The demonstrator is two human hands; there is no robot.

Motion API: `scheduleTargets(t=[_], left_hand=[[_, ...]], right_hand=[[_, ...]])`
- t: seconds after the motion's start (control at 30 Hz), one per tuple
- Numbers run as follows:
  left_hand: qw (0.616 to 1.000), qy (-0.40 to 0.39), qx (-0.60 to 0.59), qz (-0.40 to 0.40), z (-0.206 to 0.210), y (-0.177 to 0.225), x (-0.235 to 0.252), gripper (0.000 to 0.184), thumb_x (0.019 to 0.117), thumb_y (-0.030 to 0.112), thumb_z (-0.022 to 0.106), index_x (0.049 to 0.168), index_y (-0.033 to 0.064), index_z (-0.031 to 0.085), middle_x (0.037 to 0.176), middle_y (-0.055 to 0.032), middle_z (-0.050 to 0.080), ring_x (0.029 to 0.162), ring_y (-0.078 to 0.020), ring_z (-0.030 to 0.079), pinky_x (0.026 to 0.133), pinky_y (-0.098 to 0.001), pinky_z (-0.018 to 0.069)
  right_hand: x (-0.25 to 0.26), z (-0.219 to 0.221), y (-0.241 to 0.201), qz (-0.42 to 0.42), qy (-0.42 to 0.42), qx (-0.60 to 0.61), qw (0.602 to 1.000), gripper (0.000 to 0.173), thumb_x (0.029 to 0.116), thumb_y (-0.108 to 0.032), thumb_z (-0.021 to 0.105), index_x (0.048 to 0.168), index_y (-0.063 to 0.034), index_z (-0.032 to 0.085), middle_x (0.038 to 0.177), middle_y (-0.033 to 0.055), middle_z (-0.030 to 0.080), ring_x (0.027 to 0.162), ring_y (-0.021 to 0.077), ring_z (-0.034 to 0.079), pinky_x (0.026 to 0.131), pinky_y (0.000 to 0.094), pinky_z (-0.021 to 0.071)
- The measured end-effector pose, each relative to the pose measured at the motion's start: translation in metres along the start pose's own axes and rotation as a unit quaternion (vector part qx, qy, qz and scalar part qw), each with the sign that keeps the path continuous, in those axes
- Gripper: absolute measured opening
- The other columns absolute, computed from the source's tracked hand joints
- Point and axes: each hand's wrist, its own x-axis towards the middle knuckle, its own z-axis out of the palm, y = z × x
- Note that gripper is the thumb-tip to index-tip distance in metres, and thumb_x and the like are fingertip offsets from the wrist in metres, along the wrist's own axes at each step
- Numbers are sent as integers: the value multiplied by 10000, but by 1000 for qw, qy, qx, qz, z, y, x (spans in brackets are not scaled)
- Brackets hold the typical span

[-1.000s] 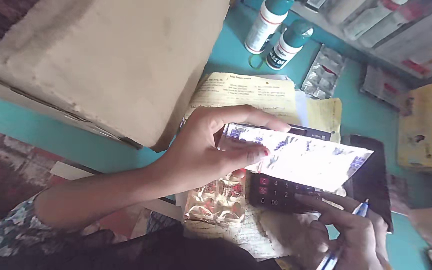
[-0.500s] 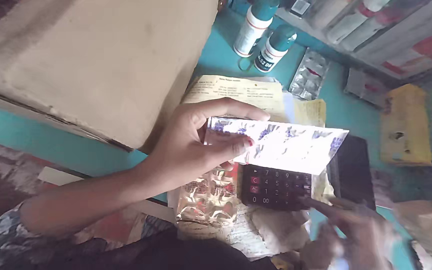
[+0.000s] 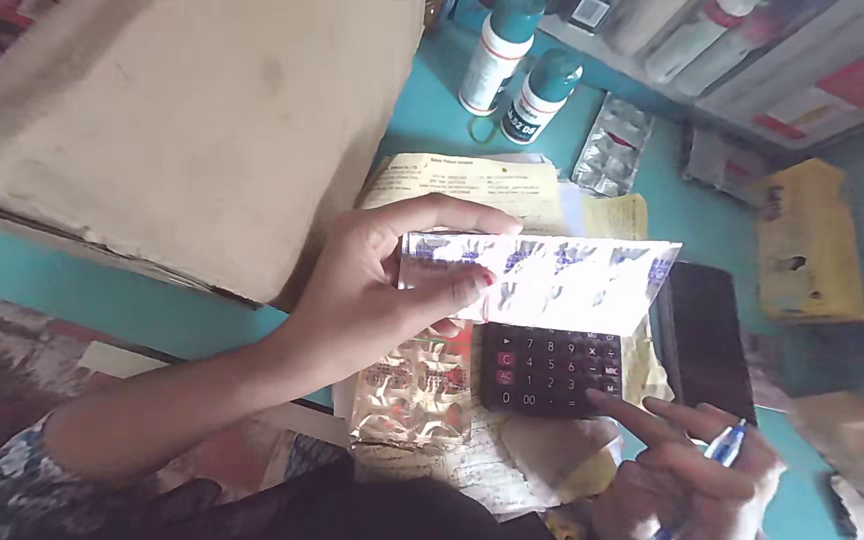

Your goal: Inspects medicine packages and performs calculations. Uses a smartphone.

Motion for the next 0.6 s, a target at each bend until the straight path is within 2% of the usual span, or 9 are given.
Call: scheduleTargets(t=[0.1,0.17,0.2,0.3,0.4,0.47,0.53,0.57,0.6], left_hand=[[1000,-4,-1,0,-1,0,0,289,906,-64,679,1187,4,659,1037,-22,730,777,-82,727,625,-218,642],[1000,-5,0,0,-1,0,-1,286,909,-56,681,1188,-1,661,1034,-27,734,775,-86,728,624,-221,642],[1000,-6,2,1,0,0,-1,287,908,-54,683,1189,-3,661,1030,-28,736,777,-89,731,628,-225,644],[1000,-2,6,-8,0,1,-1,289,902,-54,689,1183,9,665,1034,-17,732,781,-83,730,629,-224,645],[1000,0,5,-12,1,2,-2,295,900,-65,681,1186,7,658,1025,-15,735,780,-74,728,637,-212,638],[1000,-2,3,-12,1,1,-2,294,904,-64,678,1189,2,655,1024,-20,733,785,-78,728,638,-212,640],[1000,0,1,-13,0,1,-1,295,904,-68,678,1191,1,658,1045,-28,731,811,-93,735,659,-230,651],[1000,5,0,-15,0,2,-1,292,904,-70,674,1186,3,659,1037,-30,732,804,-97,735,651,-234,650],[1000,11,0,-20,0,2,-1,287,905,-66,671,1182,9,662,1024,-28,730,786,-98,733,635,-235,649]], right_hand=[[2,0,0,-4,-9,-18,1000,248,1071,-435,338,965,-238,445,1015,-120,697,1104,55,595,1041,287,327],[3,1,0,-7,-30,-29,999,327,1066,-451,362,969,-191,536,972,-37,688,1041,140,591,1043,339,320],[4,3,-1,-6,-36,-38,999,327,1063,-434,360,961,-181,540,943,-22,688,1014,155,595,1044,346,324],[6,4,-3,-8,-38,-38,999,267,1075,-415,339,963,-213,474,974,-64,699,1055,128,600,1072,352,302],[10,7,-5,-36,-64,-16,997,268,1082,-400,344,952,-208,478,972,-44,708,1054,147,607,1081,390,272],[7,3,-5,-17,-55,-5,998,278,1077,-432,358,939,-226,484,990,-76,713,1108,115,601,1114,398,253],[0,-4,-4,24,-19,-8,999,246,1063,-442,373,933,-271,493,1017,-153,680,1170,28,568,1152,356,245],[-3,-6,-2,40,-7,-26,999,255,1060,-442,366,925,-273,501,1004,-165,673,1166,12,563,1150,334,253],[-3,-7,-1,48,-12,-41,998,287,1061,-445,369,941,-242,532,965,-125,681,1114,48,580,1133,351,254]])
